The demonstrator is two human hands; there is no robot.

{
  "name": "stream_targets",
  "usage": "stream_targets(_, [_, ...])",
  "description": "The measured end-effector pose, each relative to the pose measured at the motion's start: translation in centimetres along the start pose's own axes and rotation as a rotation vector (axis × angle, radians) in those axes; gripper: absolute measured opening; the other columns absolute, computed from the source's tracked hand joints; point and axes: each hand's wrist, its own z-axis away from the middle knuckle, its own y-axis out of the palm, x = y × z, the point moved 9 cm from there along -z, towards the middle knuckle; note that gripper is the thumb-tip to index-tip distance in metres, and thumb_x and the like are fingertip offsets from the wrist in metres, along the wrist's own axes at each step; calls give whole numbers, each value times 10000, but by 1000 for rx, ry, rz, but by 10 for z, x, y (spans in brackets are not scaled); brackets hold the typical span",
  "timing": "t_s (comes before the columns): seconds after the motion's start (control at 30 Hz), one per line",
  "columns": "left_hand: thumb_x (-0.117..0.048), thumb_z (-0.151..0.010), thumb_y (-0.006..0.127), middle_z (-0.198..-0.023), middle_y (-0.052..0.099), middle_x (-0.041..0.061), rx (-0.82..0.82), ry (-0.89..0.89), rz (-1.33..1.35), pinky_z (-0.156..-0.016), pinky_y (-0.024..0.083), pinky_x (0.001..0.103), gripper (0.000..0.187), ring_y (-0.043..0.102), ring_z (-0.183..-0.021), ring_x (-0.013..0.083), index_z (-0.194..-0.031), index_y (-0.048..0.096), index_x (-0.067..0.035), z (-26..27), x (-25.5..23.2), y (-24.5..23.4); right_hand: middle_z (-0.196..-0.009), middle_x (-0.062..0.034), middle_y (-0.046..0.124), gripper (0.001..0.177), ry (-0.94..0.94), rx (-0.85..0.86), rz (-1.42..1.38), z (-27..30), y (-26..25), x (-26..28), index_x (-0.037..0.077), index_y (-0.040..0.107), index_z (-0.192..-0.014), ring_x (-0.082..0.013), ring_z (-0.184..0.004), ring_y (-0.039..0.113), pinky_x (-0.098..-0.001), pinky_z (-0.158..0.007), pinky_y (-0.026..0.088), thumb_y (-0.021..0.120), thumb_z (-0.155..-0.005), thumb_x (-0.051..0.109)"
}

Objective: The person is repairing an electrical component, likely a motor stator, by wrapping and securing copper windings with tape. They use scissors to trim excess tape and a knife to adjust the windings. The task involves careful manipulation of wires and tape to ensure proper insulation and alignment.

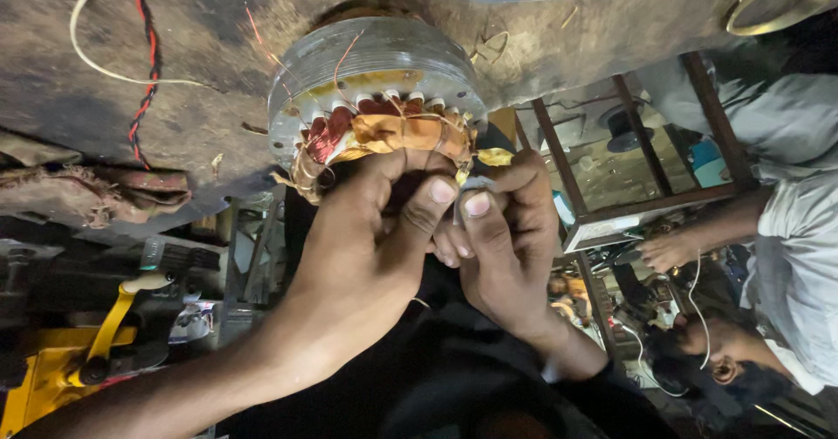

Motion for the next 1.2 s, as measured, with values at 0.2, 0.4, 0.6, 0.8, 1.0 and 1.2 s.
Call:
stream_targets(0.2, [-110, -1054, 526, -862, 686, 61, 10, 6, 110, -675, 623, 262, 216, 669, -729, 86, -1204, 607, 24, -1, 3, 0, -774, -8, 489, 139, 6, 6, 9, 1, 0, -2, 64, 439, -1149, -55, -602, 432, -233, -529, 385, 570, -1134, 108])
stream_targets(0.4, [-105, -1056, 510, -874, 665, 49, 32, 53, 167, -665, 597, 253, 239, 641, -725, 70, -1249, 583, 17, 0, 4, 2, -769, -27, 534, 152, 15, 49, 39, 4, -1, -4, 51, 441, -1166, -53, -580, 451, -234, -525, 403, 576, -1125, 108])
stream_targets(0.6, [-170, -1093, 570, -833, 615, 31, -27, -77, -91, -540, 452, 262, 236, 487, -630, 95, -1289, 643, -61, 4, 12, -7, -913, -82, 583, 177, -81, -162, 288, 1, -27, 16, 22, 471, -1180, -89, -654, 493, -265, -577, 442, 588, -1051, 56])
stream_targets(0.8, [-150, -1017, 633, -1017, 720, 47, -255, 375, -362, -672, 543, 213, 205, 663, -833, 57, -1158, 616, -2, 19, -37, -10, -1042, -118, 547, 129, -212, -37, 657, 2, -16, 44, -45, 576, -1131, -112, -797, 502, -247, -738, 437, 626, -1097, 68])
stream_targets(1.0, [-207, -1019, 680, -871, 769, 37, -221, 145, -412, -549, 531, 236, 205, 659, -639, 86, -1130, 683, -35, 10, -20, -8, -1106, -86, 659, 232, -35, -66, 481, 1, -17, 37, -25, 602, -1240, -94, -879, 660, -252, -802, 571, 686, -1039, 52])
stream_targets(1.2, [-201, -1089, 558, -1012, 739, 97, -138, 236, -289, -809, 576, 272, 235, 706, -898, 125, -1183, 598, 11, 9, -22, 3, -1063, -63, 698, 193, 15, -132, 596, -4, -11, 43, -21, 656, -1175, -78, -856, 667, -229, -741, 592, 712, -995, 21])
